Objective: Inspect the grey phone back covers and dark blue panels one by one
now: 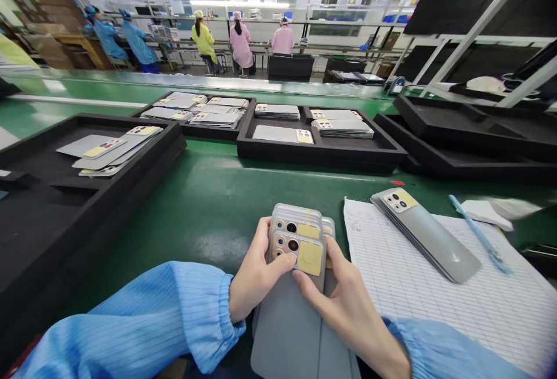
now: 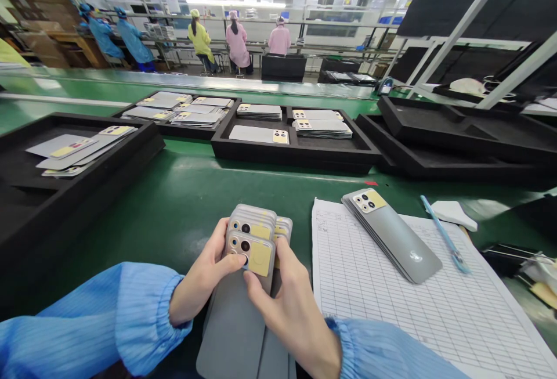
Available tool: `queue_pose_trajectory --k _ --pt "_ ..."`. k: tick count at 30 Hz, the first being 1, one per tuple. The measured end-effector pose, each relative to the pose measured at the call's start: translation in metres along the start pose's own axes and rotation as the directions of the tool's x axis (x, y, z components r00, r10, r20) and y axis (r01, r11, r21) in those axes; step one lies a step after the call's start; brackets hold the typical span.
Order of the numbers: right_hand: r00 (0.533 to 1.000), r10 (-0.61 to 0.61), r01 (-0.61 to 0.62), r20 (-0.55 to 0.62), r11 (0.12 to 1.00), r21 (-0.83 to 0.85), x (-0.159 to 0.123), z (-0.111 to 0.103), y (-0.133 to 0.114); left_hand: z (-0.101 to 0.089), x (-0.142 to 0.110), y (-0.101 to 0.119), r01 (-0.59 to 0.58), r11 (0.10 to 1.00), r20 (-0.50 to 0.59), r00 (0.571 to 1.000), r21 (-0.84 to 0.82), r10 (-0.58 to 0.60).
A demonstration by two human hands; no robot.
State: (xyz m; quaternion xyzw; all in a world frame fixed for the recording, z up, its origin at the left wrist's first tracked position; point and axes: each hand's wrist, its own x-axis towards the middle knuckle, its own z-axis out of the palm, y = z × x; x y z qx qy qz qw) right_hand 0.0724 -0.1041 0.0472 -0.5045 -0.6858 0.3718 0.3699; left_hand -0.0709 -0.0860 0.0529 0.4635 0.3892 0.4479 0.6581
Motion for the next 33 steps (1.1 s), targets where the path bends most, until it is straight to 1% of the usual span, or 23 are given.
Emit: queue_pose_trajectory --k 11,17,27,33 --pt "1.000 -0.006 0.006 0.006 1.000 -0.001 0.0003 -0.0002 0.0019 0.0007 0.0004 0.0005 0.009 1.000 -0.016 1.000 0.005 -0.009" --pt "1.000 0.015 -0.015 0.010 1.000 0.002 0.0008 -0.0004 0.0022 0.0002 0.0006 0.0003 0.003 1.000 0.000 1.000 0.000 -0.003" --pt "0.999 0.031 -0.031 0.021 0.999 0.015 0.0006 -0.0013 0.0022 -0.0032 0.0007 -0.0014 0.010 0.998 0.058 0.998 -0.067 -0.006" --pt "0.999 0.040 -0.040 0.011 0.999 0.001 0.0010 -0.0016 0.0032 -0.0062 0.0031 -0.0030 0.021 0.998 0.063 0.998 -0.062 -0.017"
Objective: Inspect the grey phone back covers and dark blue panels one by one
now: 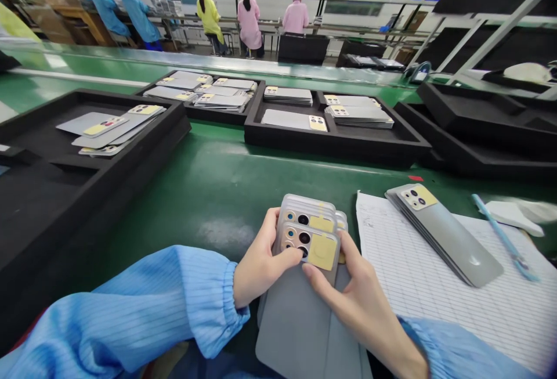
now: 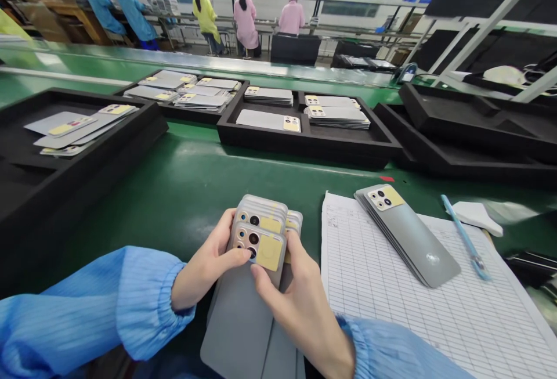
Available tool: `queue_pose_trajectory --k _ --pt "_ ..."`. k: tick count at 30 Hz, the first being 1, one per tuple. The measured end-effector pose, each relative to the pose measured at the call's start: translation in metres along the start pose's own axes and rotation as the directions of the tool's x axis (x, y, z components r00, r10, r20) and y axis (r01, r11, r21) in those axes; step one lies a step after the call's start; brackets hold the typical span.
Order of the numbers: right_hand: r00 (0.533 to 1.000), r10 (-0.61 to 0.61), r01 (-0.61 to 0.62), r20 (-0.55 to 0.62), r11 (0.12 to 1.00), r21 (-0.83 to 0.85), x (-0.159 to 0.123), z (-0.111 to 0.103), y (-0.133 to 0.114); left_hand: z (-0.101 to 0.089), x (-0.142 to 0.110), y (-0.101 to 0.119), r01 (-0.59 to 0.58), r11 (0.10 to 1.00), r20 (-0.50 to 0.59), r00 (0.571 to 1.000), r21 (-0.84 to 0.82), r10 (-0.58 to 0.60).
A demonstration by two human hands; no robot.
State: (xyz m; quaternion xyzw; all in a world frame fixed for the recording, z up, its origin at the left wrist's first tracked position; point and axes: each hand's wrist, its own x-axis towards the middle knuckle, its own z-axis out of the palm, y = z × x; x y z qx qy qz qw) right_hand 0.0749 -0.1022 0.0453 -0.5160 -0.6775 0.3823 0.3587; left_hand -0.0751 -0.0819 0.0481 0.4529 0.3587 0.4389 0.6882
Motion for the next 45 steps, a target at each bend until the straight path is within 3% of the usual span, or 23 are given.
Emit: queue_pose_trajectory --k 12,45 --pt "0.998 0.046 -0.048 0.037 0.997 0.061 0.0070 -0.0004 0.0096 -0.0022 -0.0001 0.0007 -0.005 1.000 0.011 1.000 -0.022 0.005" --pt "0.996 0.073 -0.076 0.041 0.993 0.089 0.0074 0.0003 0.0075 -0.0022 -0.0001 0.0003 -0.003 1.000 0.002 1.000 -0.015 0.003"
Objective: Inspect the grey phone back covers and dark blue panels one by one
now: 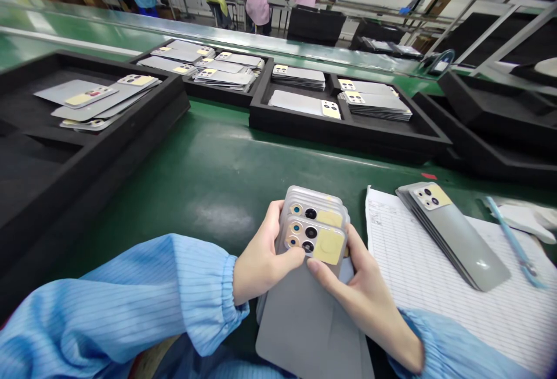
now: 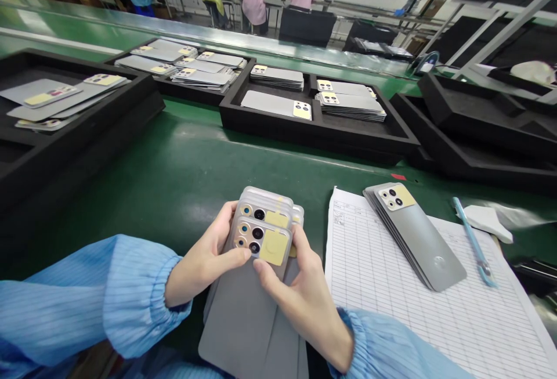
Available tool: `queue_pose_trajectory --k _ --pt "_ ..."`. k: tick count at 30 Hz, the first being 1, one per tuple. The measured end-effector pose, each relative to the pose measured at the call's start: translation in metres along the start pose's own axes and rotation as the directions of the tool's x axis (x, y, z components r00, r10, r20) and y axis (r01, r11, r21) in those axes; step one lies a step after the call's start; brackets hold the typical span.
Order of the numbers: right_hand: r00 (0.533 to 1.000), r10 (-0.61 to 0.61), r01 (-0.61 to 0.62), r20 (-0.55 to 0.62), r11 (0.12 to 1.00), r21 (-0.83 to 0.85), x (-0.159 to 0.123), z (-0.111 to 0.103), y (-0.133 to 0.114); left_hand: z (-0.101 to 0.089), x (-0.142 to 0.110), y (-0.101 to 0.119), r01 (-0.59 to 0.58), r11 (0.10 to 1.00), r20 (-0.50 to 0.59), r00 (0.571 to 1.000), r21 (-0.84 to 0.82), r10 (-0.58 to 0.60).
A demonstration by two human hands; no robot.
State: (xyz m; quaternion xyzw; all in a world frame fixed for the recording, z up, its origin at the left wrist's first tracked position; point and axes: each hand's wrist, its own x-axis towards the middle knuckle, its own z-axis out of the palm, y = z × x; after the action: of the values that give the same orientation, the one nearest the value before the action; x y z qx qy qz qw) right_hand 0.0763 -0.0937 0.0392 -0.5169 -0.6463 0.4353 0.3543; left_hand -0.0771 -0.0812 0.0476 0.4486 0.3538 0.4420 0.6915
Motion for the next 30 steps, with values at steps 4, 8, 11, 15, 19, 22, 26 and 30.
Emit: queue_pose_trajectory --k 4,8,11,15,19,22,26,30 --pt "1.000 0.004 -0.004 0.000 1.000 -0.009 -0.0003 -0.0005 -0.0004 0.0007 0.0002 0.0006 0.009 1.000 -0.007 1.000 -0.011 -0.010" --pt "1.000 -0.002 0.002 -0.004 1.000 -0.012 -0.0003 -0.0002 0.0003 0.0010 0.0005 0.0011 0.014 1.000 -0.012 1.000 -0.006 -0.014" --pt "1.000 -0.004 0.004 0.005 1.000 -0.005 -0.0003 0.0001 0.0008 0.0007 0.0006 0.0015 0.017 1.000 -0.007 1.000 -0.008 -0.017" --pt "1.000 -0.009 0.009 -0.002 1.000 -0.008 -0.0005 -0.0001 0.0009 0.0000 0.0004 0.0012 0.008 1.000 -0.008 1.000 0.000 -0.008" --pt "1.000 -0.013 0.013 0.000 1.000 -0.005 -0.0003 -0.0001 0.0003 -0.0003 0.0000 0.0004 0.003 1.000 -0.004 1.000 0.011 -0.003" --pt "1.000 -0.009 0.009 -0.003 1.000 -0.005 -0.0002 0.0005 -0.0006 0.0003 0.0001 0.0007 0.018 1.000 -0.005 1.000 -0.009 -0.018" --pt "1.000 -0.025 0.025 0.004 1.000 -0.017 -0.0010 0.0007 -0.0010 0.0016 0.0007 0.0008 0.038 0.999 -0.025 0.999 -0.021 -0.038" --pt "0.999 -0.031 0.031 0.011 0.999 -0.030 -0.0015 0.0004 -0.0003 0.0025 0.0009 0.0001 0.069 0.998 -0.075 0.995 -0.003 -0.069"
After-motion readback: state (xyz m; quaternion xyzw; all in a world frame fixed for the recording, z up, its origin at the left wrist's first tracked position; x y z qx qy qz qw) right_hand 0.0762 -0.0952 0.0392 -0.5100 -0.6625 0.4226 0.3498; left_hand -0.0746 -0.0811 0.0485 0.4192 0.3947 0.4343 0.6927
